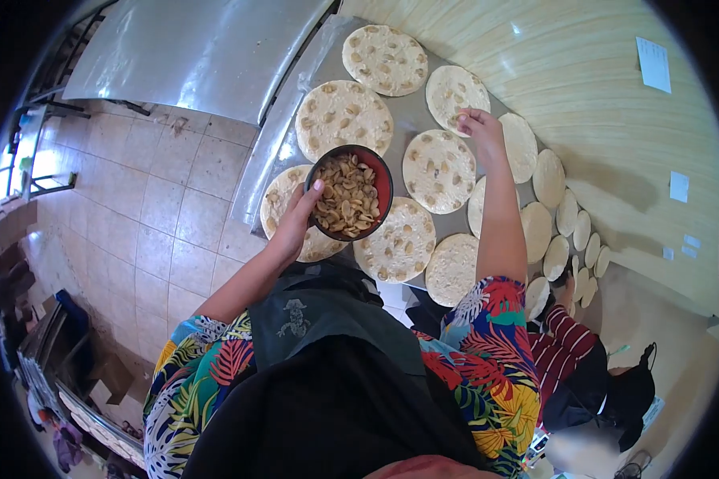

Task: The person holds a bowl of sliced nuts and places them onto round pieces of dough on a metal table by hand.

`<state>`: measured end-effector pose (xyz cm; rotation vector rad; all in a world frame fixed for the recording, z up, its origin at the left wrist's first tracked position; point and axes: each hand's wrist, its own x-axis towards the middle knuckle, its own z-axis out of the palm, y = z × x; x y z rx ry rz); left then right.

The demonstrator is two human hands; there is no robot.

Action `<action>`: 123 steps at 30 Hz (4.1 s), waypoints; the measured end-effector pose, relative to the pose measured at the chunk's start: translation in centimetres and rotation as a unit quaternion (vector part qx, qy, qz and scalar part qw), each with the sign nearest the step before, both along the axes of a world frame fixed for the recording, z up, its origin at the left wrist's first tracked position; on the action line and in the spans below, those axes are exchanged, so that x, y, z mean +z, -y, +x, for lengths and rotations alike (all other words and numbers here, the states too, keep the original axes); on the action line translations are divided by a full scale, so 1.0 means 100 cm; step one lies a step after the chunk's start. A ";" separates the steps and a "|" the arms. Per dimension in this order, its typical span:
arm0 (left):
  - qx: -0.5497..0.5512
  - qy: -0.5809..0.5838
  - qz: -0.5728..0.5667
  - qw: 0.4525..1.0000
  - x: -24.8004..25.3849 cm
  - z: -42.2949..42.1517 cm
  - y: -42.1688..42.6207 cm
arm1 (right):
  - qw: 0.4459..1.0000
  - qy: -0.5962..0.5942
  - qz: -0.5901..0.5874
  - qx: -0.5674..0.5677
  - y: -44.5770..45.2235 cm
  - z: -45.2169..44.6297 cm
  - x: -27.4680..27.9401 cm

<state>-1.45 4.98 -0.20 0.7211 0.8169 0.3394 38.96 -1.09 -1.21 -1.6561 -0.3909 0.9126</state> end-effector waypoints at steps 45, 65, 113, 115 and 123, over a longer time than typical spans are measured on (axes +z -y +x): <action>0.017 0.008 -0.018 1.000 -0.019 0.002 -0.004 | 0.727 0.574 -0.262 0.273 -0.109 0.057 -0.052; 0.033 0.068 -0.041 0.996 -0.013 0.012 -0.023 | 0.840 0.414 0.008 0.351 -0.030 -0.180 0.109; -0.017 0.096 0.000 0.995 0.014 0.016 -0.009 | 0.657 0.636 -0.027 0.405 -0.004 -0.257 0.119; -0.020 0.099 -0.005 0.995 0.015 0.018 -0.013 | 0.681 0.617 -0.022 0.394 -0.006 -0.256 0.114; -0.007 0.083 -0.010 0.996 0.013 0.028 -0.019 | 0.807 0.476 0.037 0.349 -0.019 -0.232 0.102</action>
